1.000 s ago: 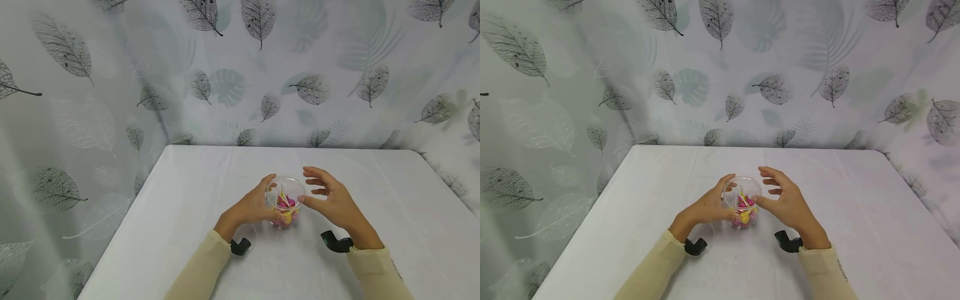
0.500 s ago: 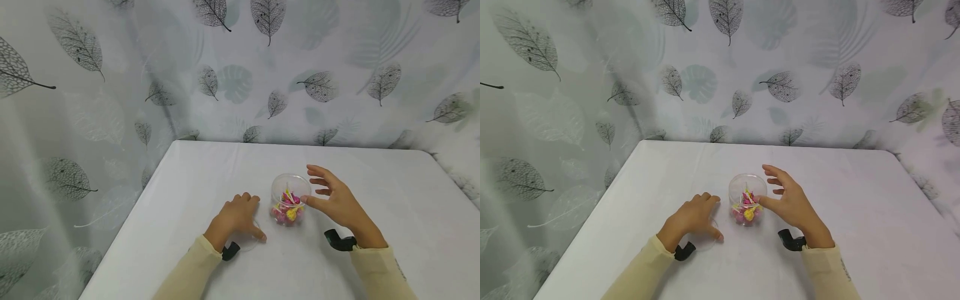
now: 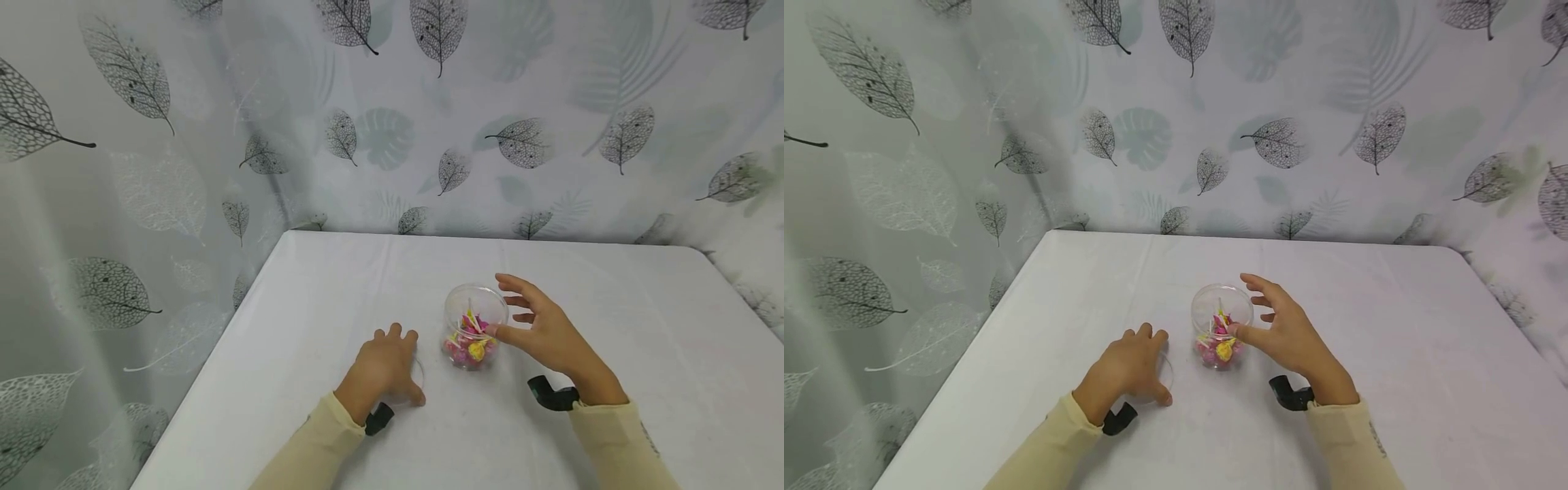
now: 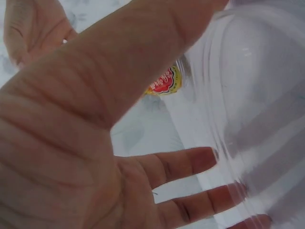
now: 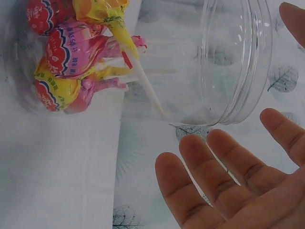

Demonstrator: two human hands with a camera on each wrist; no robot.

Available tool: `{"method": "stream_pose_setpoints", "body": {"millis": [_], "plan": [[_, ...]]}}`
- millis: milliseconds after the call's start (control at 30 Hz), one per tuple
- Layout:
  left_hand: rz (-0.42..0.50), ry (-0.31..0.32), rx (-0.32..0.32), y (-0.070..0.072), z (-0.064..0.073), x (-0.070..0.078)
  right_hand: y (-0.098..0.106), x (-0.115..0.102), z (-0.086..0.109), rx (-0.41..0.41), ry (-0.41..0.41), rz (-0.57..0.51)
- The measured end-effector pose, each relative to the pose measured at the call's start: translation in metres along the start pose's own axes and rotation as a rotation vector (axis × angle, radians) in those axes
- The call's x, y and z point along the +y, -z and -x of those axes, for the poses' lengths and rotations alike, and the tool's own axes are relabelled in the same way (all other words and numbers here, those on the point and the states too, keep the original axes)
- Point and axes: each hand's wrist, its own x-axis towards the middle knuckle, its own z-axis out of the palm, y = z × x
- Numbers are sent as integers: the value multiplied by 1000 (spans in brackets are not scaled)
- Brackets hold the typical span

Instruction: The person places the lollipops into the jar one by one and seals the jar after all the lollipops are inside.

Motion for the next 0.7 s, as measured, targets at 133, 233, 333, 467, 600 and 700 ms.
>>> {"method": "stream_pose_setpoints", "body": {"millis": [133,233,333,467,600,700], "plan": [[16,-30,6,2,-5,-4,0,-1,1,-13,3,6],[46,-59,34,3,-10,-9,0,-1,2,-22,1,15],[104,-92,72,4,-15,-14,-1,0,2,-26,-8,25],[194,-126,110,6,-19,-19,-1,2,2,-38,-16,34],[256,-142,151,8,-21,-22,-1,1,2,-51,-21,34],[276,-150,197,12,-22,-24,-1,0,1,-54,-25,33]]}}
